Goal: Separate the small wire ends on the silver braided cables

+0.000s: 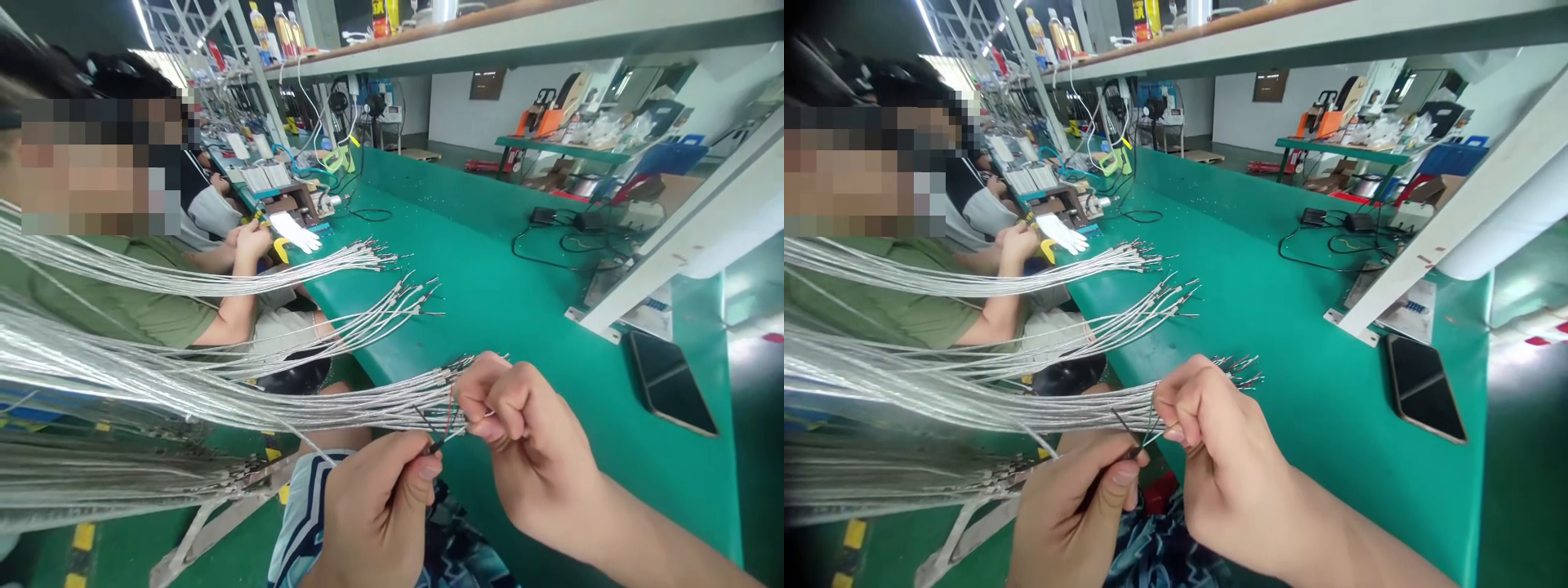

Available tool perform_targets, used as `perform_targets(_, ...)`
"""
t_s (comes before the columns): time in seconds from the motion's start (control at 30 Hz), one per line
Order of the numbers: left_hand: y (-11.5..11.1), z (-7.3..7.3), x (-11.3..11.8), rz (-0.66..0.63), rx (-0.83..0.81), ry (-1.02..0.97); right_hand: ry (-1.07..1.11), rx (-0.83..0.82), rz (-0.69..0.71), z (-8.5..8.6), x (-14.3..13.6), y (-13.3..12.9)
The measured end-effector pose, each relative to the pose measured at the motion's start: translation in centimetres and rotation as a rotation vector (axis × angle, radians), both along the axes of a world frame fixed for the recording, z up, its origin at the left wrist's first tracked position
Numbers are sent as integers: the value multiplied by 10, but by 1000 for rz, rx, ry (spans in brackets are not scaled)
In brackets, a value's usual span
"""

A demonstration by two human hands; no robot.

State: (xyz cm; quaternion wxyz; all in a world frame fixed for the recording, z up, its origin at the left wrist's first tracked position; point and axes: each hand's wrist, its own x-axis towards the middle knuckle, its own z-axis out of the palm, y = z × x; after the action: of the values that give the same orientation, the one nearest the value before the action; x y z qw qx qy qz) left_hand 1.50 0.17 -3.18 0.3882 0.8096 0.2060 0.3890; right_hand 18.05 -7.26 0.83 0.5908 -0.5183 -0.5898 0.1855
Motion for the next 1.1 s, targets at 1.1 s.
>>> perform_targets(1.1,6,-17,8,143,16,59,-495,-126,-258,12,9,6)
